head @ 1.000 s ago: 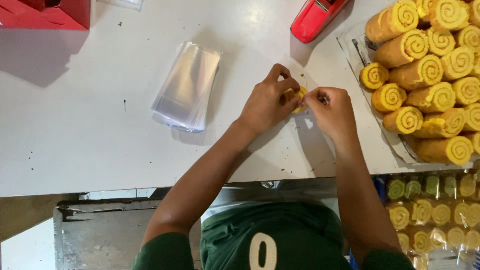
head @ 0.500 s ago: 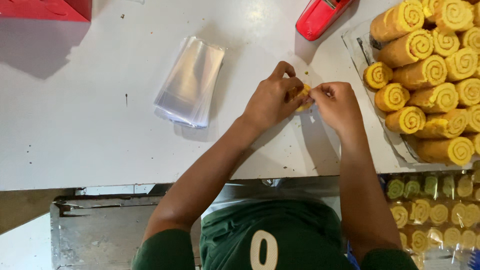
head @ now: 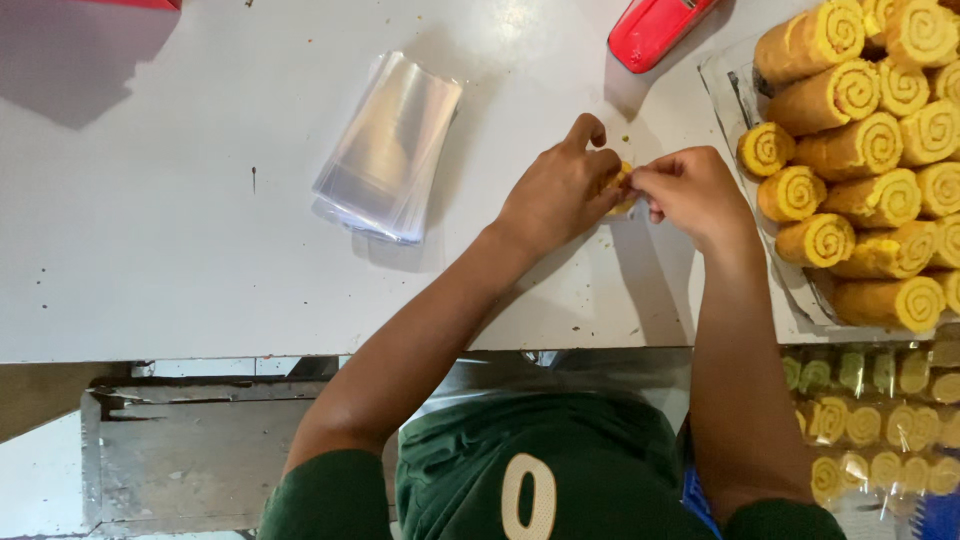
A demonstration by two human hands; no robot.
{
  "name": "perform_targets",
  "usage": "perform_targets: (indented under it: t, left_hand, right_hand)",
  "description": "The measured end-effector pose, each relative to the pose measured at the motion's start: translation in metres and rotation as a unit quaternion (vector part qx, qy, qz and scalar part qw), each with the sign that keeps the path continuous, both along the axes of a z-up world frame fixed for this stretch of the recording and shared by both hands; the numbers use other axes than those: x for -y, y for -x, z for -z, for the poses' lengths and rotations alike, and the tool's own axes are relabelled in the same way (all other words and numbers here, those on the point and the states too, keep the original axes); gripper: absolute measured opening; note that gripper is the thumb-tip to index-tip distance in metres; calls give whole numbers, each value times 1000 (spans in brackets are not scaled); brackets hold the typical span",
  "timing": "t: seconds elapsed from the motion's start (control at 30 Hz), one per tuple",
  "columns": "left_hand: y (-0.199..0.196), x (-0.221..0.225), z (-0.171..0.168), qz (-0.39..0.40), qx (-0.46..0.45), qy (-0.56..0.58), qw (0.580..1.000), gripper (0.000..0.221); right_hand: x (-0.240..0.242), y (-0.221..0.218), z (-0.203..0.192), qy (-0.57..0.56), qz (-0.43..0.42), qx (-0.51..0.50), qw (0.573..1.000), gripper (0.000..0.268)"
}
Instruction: The person packages small yellow rolled pastries into individual plastic bags, seals each bag with tape from a dispenser, and places the finished items into a blue plastic crate.
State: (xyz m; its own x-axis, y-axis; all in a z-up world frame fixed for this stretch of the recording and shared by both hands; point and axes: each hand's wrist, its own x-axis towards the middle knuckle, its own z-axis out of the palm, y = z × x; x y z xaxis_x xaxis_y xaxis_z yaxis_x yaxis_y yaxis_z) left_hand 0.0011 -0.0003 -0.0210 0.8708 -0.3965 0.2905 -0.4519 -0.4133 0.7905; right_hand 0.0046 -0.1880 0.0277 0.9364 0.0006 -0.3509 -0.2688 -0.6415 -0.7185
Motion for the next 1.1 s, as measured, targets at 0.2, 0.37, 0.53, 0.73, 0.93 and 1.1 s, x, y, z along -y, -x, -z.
perform_targets:
  t: [0.2, 0.37, 0.53, 0.73, 0.93, 1.1]
  left_hand:
    - [-3, 5, 12, -4, -5, -15, 1000, 22]
    - [-1, 3, 5, 11, -15, -45, 999, 28]
    - [-2, 6, 7, 13, -17, -65, 998, 28]
    - [-3, 8, 15, 17, -11, -71, 997, 32]
    - [-2, 7, 12, 13, -1, -87, 996, 31]
    - [-3, 8, 14, 18, -3, -89, 996, 31]
  right_hand:
    - [2, 2, 6, -11, 31, -25, 999, 22]
    - [8, 9, 1, -140, 32, -41, 989, 13]
    - [13, 13, 10, -143, 20, -28, 989, 15]
    - [5, 18, 5, -98, 30, -7, 995, 22]
    - [3, 22, 9, -108, 57, -2, 992, 22]
    - [7, 20, 15, -118, 62, -3, 991, 23]
